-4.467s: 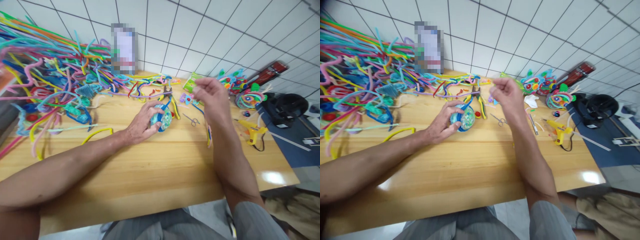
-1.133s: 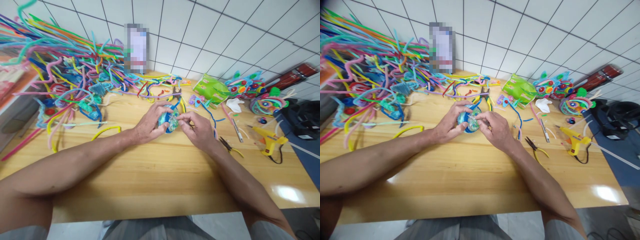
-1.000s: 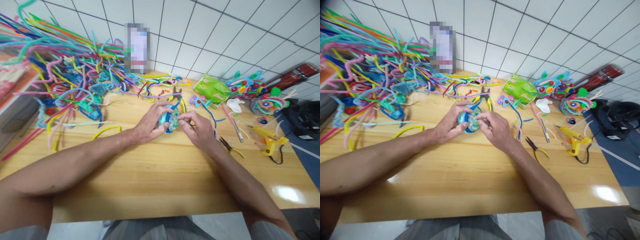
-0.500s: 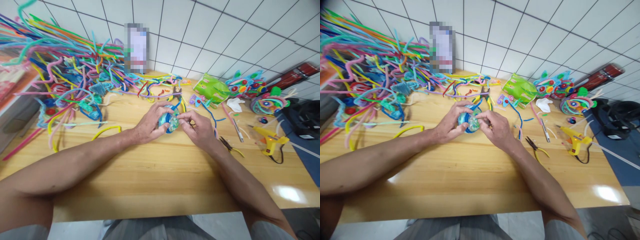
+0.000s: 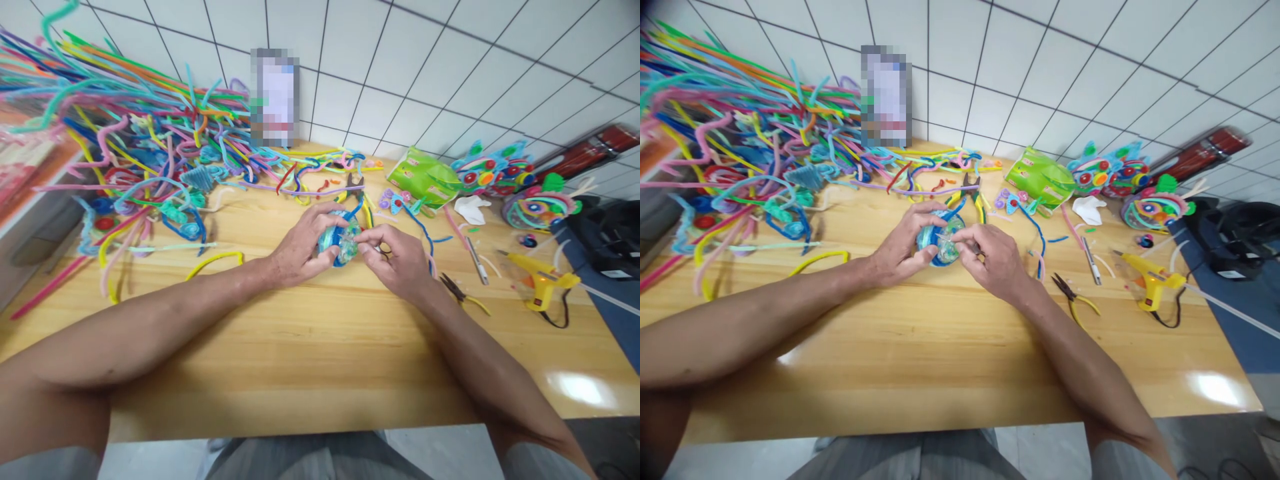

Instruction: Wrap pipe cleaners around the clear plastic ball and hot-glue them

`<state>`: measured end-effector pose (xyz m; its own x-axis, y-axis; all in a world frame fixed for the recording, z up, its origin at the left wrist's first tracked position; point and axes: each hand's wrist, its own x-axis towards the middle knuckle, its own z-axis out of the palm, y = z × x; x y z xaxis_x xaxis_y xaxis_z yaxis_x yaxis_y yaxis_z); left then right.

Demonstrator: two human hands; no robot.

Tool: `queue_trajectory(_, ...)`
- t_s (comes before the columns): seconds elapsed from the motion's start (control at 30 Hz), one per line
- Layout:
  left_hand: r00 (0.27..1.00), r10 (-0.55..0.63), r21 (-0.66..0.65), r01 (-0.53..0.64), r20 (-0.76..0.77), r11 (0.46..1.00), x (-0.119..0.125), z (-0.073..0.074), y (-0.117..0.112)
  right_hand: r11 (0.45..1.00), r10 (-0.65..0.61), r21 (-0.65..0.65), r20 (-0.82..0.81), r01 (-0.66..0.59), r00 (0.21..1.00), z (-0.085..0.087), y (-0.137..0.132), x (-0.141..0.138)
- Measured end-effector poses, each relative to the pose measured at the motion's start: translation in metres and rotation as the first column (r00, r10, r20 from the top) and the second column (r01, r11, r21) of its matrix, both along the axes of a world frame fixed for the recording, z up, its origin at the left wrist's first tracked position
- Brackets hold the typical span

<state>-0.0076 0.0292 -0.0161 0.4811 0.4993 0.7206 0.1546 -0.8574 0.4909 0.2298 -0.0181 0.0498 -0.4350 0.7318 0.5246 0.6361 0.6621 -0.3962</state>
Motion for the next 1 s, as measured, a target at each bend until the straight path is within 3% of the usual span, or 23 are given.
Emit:
queue_trajectory(0.47,1.000,-0.006,-0.013,0.006,-0.005,1.000,-0.0012,0.0015,-0.0004,0.990,0.084,0.115,0.025,-0.087,0.996,-0.0042,0.0004,-0.0025)
queue_trajectory(1.0,1.000,0.001,0.021,-0.002,0.016,1.000,0.0003,-0.0006,0.0006,0.988,0.096,0.120,-0.001,-0.095,0.995,-0.0073,0.0009,-0.0025)
